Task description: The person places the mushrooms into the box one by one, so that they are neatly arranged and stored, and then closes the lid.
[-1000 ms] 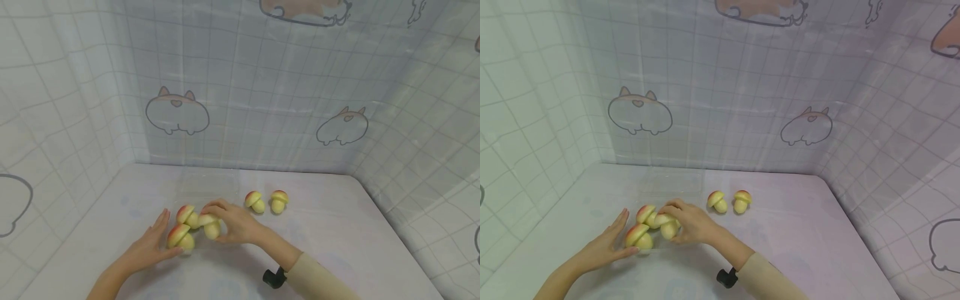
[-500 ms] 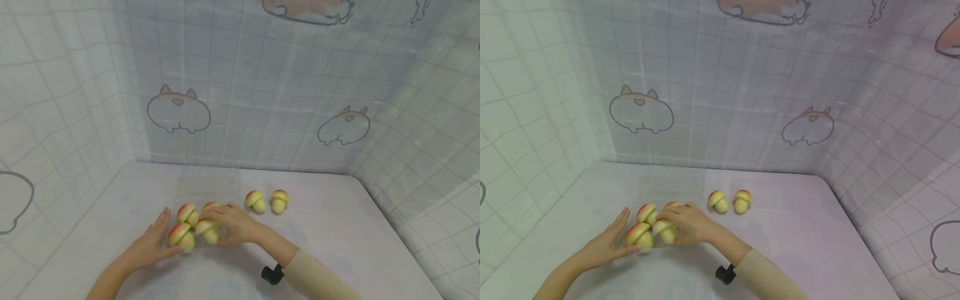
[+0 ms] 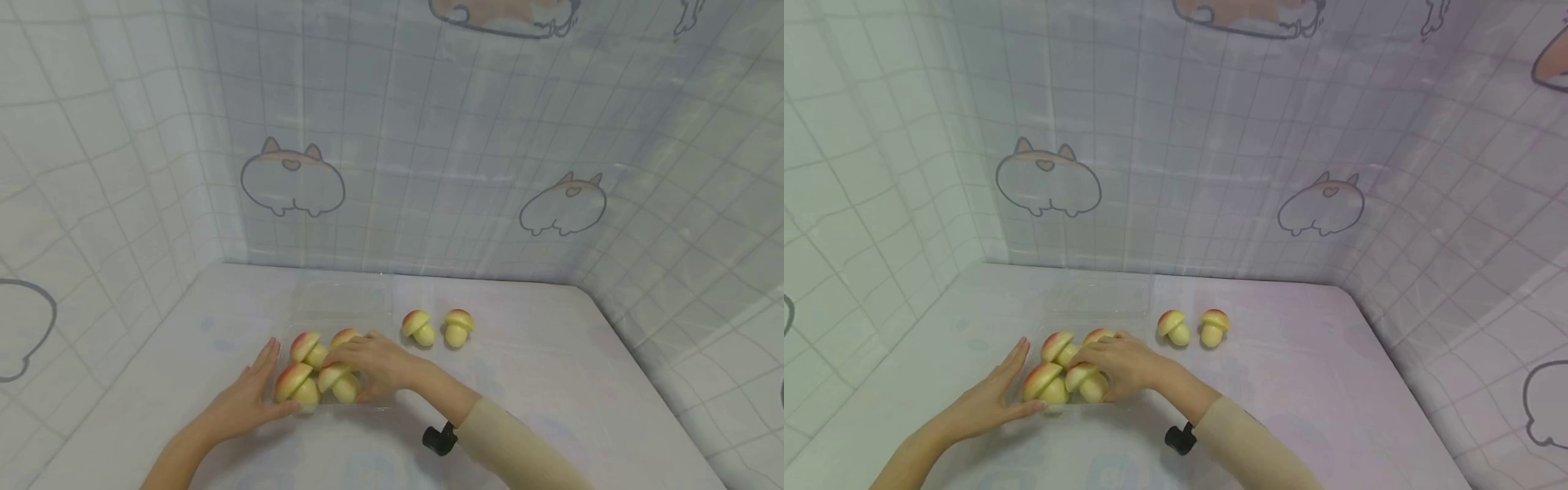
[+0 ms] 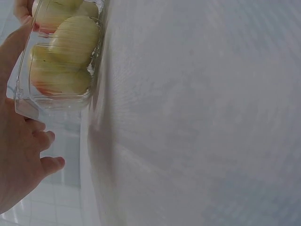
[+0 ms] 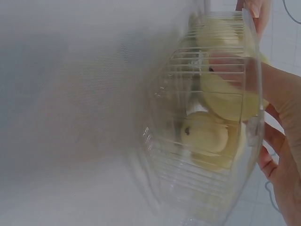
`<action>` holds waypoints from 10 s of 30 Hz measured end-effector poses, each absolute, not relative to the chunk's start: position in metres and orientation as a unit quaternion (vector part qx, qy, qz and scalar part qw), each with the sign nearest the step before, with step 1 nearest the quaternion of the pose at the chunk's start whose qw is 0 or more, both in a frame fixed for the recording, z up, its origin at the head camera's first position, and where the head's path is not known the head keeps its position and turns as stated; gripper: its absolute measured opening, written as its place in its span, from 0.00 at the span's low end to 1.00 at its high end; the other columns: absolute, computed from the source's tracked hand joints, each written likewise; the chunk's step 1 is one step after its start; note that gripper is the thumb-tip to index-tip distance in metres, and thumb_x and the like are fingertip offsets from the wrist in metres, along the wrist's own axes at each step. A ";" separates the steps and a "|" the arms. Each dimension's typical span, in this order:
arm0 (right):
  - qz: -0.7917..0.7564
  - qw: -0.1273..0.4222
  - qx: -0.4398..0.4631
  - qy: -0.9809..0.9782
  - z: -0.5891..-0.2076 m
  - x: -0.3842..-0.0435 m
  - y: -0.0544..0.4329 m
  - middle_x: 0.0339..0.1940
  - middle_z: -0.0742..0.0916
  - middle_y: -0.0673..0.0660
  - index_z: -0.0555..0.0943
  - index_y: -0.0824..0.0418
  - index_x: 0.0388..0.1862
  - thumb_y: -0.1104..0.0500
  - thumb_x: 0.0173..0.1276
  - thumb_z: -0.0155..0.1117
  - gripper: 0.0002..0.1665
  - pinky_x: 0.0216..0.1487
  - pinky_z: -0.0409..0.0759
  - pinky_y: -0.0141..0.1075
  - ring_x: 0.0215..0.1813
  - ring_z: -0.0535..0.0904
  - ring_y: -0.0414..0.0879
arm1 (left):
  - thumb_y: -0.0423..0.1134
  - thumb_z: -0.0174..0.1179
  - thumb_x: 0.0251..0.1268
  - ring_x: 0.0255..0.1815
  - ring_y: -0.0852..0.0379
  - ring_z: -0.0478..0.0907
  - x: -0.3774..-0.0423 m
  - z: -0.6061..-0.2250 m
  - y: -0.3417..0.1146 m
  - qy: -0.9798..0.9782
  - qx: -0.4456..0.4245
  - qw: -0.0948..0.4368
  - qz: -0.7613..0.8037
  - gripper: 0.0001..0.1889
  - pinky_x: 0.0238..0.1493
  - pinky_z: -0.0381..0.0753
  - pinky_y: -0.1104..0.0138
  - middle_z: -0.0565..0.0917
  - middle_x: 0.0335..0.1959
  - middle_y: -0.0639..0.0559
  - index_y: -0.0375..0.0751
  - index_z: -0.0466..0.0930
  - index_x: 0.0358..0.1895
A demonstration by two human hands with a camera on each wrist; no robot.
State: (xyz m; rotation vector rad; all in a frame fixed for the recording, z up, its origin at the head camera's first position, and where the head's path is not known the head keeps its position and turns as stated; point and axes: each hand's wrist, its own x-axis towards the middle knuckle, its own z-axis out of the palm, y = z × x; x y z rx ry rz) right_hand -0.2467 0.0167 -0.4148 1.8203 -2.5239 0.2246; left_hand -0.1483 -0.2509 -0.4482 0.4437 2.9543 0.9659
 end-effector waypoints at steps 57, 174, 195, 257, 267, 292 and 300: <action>0.177 0.047 0.506 -0.843 -0.406 -0.242 0.069 0.69 0.72 0.43 0.62 0.46 0.73 0.41 0.53 0.75 0.51 0.66 0.69 0.42 0.68 0.67 0.40 | 0.59 0.67 0.54 0.73 0.30 0.45 -0.152 -0.447 -0.250 0.939 0.139 -0.005 0.316 0.59 0.65 0.48 0.33 0.42 0.75 0.29 0.25 0.38 0.74; 0.307 0.160 0.299 -0.889 -0.432 -0.298 0.200 0.58 0.80 0.53 0.71 0.56 0.62 0.50 0.35 0.87 0.53 0.46 0.78 0.46 0.54 0.79 0.50 | 0.59 0.67 0.54 0.71 0.27 0.49 -0.152 -0.445 -0.251 0.944 0.142 -0.013 0.297 0.59 0.64 0.52 0.34 0.44 0.75 0.29 0.26 0.40 0.74; 0.326 0.110 0.214 -0.914 -0.447 -0.307 0.194 0.62 0.77 0.58 0.71 0.54 0.65 0.48 0.38 0.85 0.53 0.57 0.73 0.58 0.63 0.72 0.58 | 0.60 0.66 0.54 0.71 0.27 0.49 -0.152 -0.448 -0.252 0.945 0.140 -0.013 0.296 0.59 0.65 0.52 0.34 0.44 0.75 0.29 0.26 0.40 0.74; 0.202 0.131 0.196 -0.951 -0.438 -0.287 0.187 0.48 0.82 0.52 0.75 0.53 0.58 0.50 0.41 0.79 0.42 0.39 0.78 0.44 0.43 0.78 0.47 | 0.58 0.66 0.55 0.73 0.30 0.46 -0.152 -0.446 -0.251 0.941 0.139 0.000 0.308 0.59 0.65 0.50 0.34 0.42 0.75 0.30 0.25 0.39 0.74; 0.210 0.181 0.270 -0.922 -0.415 -0.277 0.166 0.52 0.82 0.50 0.75 0.53 0.58 0.49 0.39 0.82 0.44 0.44 0.81 0.43 0.49 0.79 0.46 | 0.60 0.66 0.55 0.72 0.29 0.47 -0.152 -0.446 -0.252 0.944 0.141 -0.006 0.297 0.59 0.65 0.51 0.34 0.43 0.75 0.29 0.25 0.39 0.74; 0.239 0.224 0.435 -0.839 -0.388 -0.267 0.119 0.55 0.80 0.47 0.74 0.53 0.60 0.51 0.37 0.84 0.47 0.49 0.81 0.38 0.52 0.77 0.40 | 0.59 0.66 0.55 0.72 0.29 0.47 -0.151 -0.447 -0.251 0.944 0.140 -0.009 0.300 0.59 0.65 0.51 0.34 0.43 0.75 0.29 0.24 0.40 0.74; 0.231 0.204 0.441 -0.843 -0.388 -0.265 0.106 0.55 0.79 0.45 0.74 0.51 0.60 0.50 0.38 0.83 0.46 0.48 0.81 0.37 0.53 0.77 0.39 | 0.59 0.66 0.55 0.72 0.28 0.47 -0.150 -0.445 -0.250 0.943 0.135 -0.005 0.305 0.59 0.66 0.50 0.34 0.43 0.75 0.30 0.25 0.40 0.74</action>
